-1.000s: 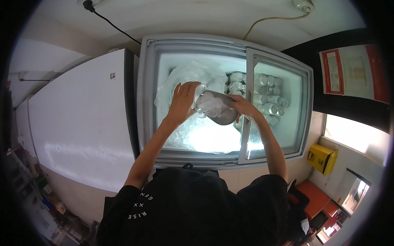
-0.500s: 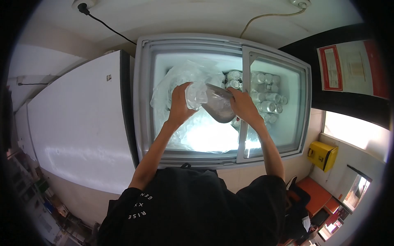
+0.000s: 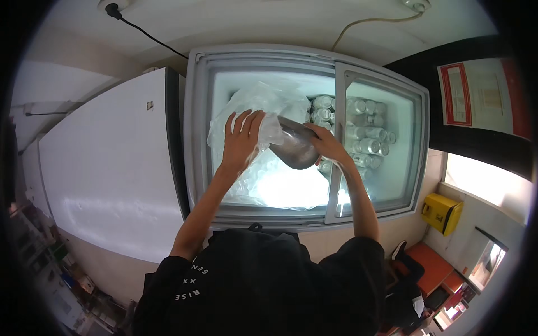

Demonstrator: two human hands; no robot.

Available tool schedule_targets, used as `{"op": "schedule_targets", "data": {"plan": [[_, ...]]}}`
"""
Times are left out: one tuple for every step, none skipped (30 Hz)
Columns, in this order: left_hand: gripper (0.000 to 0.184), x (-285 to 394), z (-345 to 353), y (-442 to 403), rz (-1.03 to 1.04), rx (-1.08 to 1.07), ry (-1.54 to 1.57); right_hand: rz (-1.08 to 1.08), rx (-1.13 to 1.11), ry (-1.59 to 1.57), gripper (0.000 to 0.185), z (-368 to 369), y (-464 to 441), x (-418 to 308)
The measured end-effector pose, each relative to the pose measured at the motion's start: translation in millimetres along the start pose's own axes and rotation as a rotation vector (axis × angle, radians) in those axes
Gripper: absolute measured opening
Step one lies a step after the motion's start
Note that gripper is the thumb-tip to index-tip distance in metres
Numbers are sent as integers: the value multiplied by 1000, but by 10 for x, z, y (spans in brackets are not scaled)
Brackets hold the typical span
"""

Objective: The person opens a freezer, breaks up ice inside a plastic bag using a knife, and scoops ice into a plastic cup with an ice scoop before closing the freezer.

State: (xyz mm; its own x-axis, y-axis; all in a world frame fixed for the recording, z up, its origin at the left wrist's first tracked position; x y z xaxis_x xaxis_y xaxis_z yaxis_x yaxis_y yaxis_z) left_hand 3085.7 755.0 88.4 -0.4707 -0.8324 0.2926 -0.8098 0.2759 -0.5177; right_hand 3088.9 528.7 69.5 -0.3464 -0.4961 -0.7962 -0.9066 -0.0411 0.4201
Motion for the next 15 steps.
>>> {"op": "schedule_targets", "data": {"plan": [[56, -7, -25, -16, 31, 12, -19, 42, -34, -35, 49, 21, -16, 33], [54, -17, -66, -58, 61, 27, -39, 85, -82, -106, 49, 63, -90, 203], [52, -19, -106, -102, 90, 42, -60, 110, -112, -143, 50, 94, -118, 256], [51, -23, -132, -139, 111, 3, -80, 136, -142, -179, 51, 125, -145, 308], [51, -22, -156, -170, 130, -36, -101, 146, -153, -181, 53, 170, -138, 300], [50, -21, -158, -183, 147, -76, -121, 157, -166, -183, 54, 222, -126, 298], [51, -27, -111, -169, 185, -85, -121, 201, -170, -228, 54, 315, -134, 314], [51, -21, -56, -155, 226, -95, -117, 246, -168, -275, 53, 427, -126, 339], [51, -18, -16, -143, 270, -106, -112, 293, -167, -323, 52, 510, -128, 374], [51, -39, 11, -128, 251, -125, -110, 293, -157, -376, 51, 558, -143, 404], [52, -54, 11, -137, 232, -146, -106, 295, -147, -429, 51, 604, -157, 437], [52, -71, 22, -146, 213, -165, -103, 296, -137, -481, 50, 638, -179, 472], [55, -104, 34, -150, 199, -145, -100, 299, -119, -460, 49, 650, -208, 533], [57, -161, 45, -155, 187, -125, -97, 303, -101, -438, 48, 643, -245, 583], [60, -213, 47, -155, 173, -107, -91, 309, -82, -417, 47, 633, -277, 636]]}}
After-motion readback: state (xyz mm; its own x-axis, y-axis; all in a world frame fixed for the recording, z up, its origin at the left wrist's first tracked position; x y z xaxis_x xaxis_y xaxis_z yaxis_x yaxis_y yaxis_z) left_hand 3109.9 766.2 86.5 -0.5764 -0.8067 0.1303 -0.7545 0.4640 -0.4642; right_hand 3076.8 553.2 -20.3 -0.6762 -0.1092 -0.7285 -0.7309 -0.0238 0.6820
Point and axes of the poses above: each hand's wrist, its own y-axis away from the middle knuckle, its own z-axis out of the palm, x = y × z, the point moved 3 cm from there along -y, towards the middle knuckle, and after that the axes turned 15 degrees about x, right-handed, at the moved point
